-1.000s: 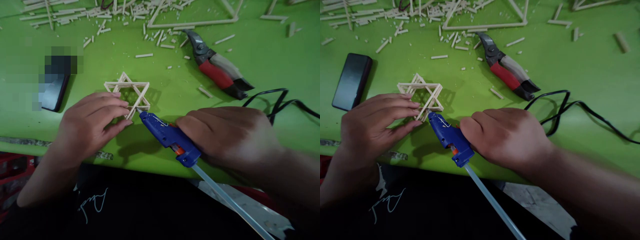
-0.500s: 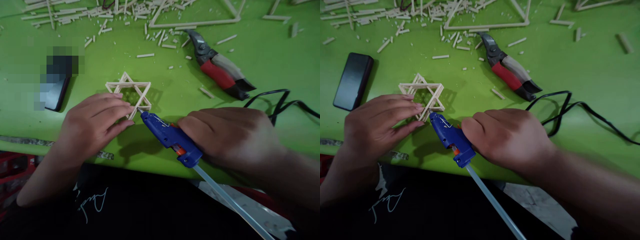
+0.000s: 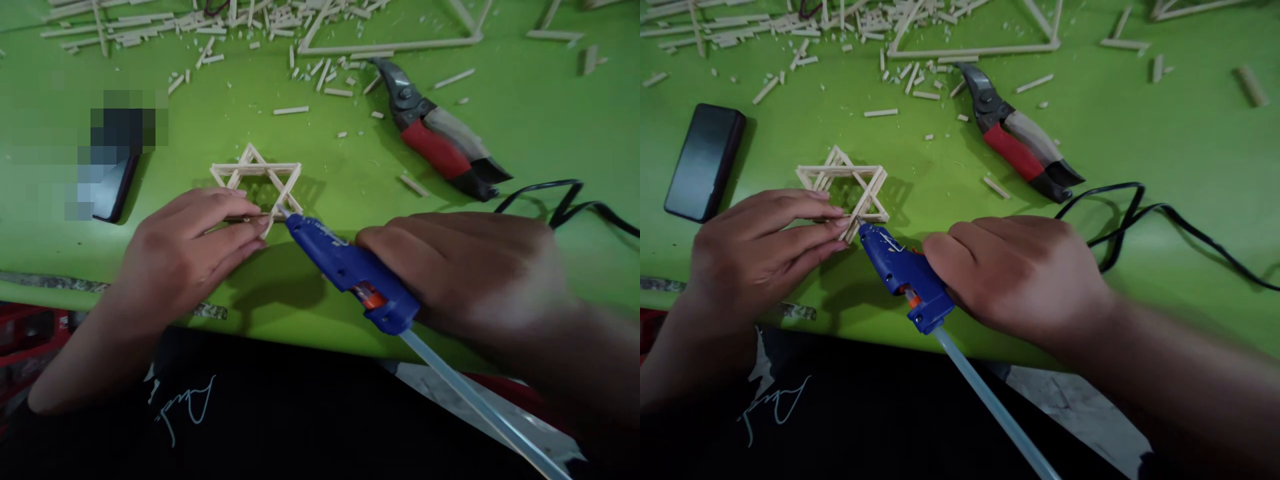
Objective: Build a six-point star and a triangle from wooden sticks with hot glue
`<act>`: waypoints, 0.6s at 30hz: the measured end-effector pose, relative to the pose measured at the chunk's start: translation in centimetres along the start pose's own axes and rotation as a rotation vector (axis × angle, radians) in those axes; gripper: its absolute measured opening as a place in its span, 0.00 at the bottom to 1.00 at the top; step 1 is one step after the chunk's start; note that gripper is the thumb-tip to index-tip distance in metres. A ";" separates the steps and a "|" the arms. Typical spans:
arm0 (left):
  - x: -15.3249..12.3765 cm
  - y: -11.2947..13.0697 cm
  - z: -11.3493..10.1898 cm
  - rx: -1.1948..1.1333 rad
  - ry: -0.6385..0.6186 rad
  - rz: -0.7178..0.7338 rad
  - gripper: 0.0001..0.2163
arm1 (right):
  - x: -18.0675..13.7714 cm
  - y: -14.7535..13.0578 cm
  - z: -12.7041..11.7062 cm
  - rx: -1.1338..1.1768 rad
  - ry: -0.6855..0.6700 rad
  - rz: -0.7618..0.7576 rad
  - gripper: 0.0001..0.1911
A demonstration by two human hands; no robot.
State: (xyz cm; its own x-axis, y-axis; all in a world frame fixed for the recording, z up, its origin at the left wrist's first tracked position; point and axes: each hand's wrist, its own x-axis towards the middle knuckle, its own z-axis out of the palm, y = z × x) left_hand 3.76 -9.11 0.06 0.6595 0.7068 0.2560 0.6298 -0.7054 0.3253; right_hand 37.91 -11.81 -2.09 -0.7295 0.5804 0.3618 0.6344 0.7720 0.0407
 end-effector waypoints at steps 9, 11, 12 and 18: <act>-0.6 -0.8 0.2 0.027 0.029 0.106 0.12 | 0.1 0.2 0.6 0.204 0.158 0.184 0.06; -0.8 -1.2 0.0 0.069 0.064 0.122 0.16 | 0.1 0.4 1.1 0.274 0.182 0.250 0.09; -1.0 -1.4 -0.2 0.084 0.078 0.097 0.19 | 0.1 0.5 1.3 0.306 0.204 0.276 0.10; -1.9 -2.8 -0.7 -0.090 -0.013 -0.332 0.49 | 0.7 0.8 1.6 0.386 0.257 0.395 0.09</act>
State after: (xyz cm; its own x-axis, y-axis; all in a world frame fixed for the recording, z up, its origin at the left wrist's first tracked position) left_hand 0.48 -8.45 -0.66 0.4300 0.8960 0.1110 0.7727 -0.4288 0.4681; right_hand 37.51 -10.39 -3.31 -0.3429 0.7979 0.4957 0.6708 0.5774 -0.4654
